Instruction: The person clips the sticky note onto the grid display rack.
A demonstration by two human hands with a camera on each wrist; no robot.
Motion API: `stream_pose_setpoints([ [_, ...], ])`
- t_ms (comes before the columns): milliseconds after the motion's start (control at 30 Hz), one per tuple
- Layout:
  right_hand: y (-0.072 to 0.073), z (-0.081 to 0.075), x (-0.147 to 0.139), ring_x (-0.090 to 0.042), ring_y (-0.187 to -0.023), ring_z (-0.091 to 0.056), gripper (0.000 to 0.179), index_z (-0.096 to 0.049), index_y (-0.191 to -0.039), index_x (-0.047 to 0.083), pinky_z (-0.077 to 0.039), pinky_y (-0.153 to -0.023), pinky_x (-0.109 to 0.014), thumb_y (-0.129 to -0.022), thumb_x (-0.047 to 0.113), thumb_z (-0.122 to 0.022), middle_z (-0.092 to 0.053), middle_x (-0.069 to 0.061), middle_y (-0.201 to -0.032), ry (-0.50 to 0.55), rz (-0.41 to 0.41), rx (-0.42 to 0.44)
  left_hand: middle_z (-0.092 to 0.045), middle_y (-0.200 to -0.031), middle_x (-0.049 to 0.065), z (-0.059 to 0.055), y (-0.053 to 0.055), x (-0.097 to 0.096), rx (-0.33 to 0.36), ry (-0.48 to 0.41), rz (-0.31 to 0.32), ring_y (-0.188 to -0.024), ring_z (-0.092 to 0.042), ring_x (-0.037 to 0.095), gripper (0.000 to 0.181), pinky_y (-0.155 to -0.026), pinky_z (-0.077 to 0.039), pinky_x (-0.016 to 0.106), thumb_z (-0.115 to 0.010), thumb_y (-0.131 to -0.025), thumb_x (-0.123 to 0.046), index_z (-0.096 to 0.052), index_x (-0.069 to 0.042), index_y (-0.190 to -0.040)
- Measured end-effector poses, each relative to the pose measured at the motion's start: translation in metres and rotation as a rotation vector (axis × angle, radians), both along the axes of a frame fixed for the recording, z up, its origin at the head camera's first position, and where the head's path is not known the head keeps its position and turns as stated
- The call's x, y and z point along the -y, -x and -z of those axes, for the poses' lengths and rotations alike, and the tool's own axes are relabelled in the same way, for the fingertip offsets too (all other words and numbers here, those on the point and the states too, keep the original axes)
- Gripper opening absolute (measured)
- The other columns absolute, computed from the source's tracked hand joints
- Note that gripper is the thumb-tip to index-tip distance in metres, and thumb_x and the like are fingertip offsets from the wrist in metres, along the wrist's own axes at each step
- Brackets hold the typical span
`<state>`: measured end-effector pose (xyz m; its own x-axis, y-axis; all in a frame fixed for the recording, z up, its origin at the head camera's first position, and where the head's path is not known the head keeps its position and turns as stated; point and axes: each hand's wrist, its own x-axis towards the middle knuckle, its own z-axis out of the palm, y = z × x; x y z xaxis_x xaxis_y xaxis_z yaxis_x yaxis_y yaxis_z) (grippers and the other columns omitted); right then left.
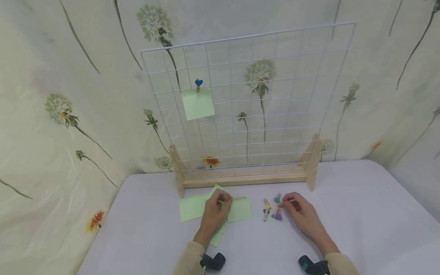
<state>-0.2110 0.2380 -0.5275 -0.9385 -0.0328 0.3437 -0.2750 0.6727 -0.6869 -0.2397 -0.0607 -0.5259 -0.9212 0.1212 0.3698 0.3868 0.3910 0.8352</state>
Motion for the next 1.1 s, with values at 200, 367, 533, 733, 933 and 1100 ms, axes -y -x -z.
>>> stream_pose_setpoints([
  [200,-0.001,-0.001,-0.001,0.003,-0.086,-0.060,0.013,-0.058,-0.107,0.015,-0.050,-0.074,-0.018,-0.095,0.020,-0.056,-0.066,0.000,-0.101,0.035,0.010,-0.014,-0.072,-0.094,-0.005,-0.005,-0.002,-0.004,-0.010,-0.109,-0.025,-0.085,-0.065,0.008,0.011,-0.062,-0.045,0.016,-0.064,-0.089,-0.013,-0.055,-0.014,-0.083],
  [367,-0.003,-0.003,0.000,-0.001,-0.088,-0.062,0.014,-0.058,-0.108,0.016,-0.051,-0.075,-0.019,-0.094,0.017,-0.058,-0.064,0.001,-0.103,0.037,-0.002,0.011,-0.073,-0.093,0.007,-0.023,-0.013,-0.006,-0.045,-0.189,-0.041,-0.085,-0.067,0.021,0.003,-0.066,-0.050,0.021,-0.063,-0.087,-0.003,-0.064,-0.004,-0.089],
  [533,-0.004,-0.001,0.000,-0.002,-0.086,-0.061,0.016,-0.058,-0.108,0.016,-0.051,-0.074,-0.019,-0.093,0.012,-0.059,-0.063,0.002,-0.104,0.028,-0.006,0.016,-0.072,-0.095,0.009,-0.031,-0.019,-0.005,-0.035,-0.192,-0.046,-0.085,-0.066,0.023,0.012,-0.067,-0.051,0.022,-0.063,-0.088,-0.005,-0.068,-0.005,-0.099],
  [733,-0.004,0.001,-0.002,-0.002,-0.086,-0.061,0.016,-0.058,-0.108,0.018,-0.051,-0.074,-0.020,-0.093,0.011,-0.059,-0.063,0.002,-0.104,0.034,-0.006,0.035,-0.072,-0.101,0.006,-0.030,-0.019,-0.004,-0.022,-0.206,-0.038,-0.083,-0.066,0.019,0.019,-0.064,-0.049,0.020,-0.063,-0.087,-0.003,-0.069,-0.008,-0.104],
  [933,-0.002,0.001,-0.002,-0.002,-0.084,-0.060,0.017,-0.058,-0.108,0.018,-0.051,-0.072,-0.019,-0.092,0.011,-0.059,-0.062,0.003,-0.103,0.044,-0.014,0.025,-0.067,-0.114,0.004,-0.034,-0.017,-0.003,0.062,-0.273,-0.048,-0.077,-0.065,0.016,0.027,-0.065,-0.048,0.019,-0.062,-0.089,-0.006,-0.065,-0.010,-0.115],
  [1100,-0.003,0.000,-0.003,-0.002,-0.082,-0.059,0.016,-0.058,-0.107,0.018,-0.051,-0.071,-0.020,-0.092,0.012,-0.059,-0.063,0.002,-0.102,0.054,-0.009,0.045,-0.064,-0.121,-0.001,-0.023,-0.007,-0.002,0.130,-0.337,-0.052,-0.082,-0.066,0.016,0.029,-0.068,-0.050,0.019,-0.064,-0.089,-0.013,-0.062,-0.017,-0.118],
])
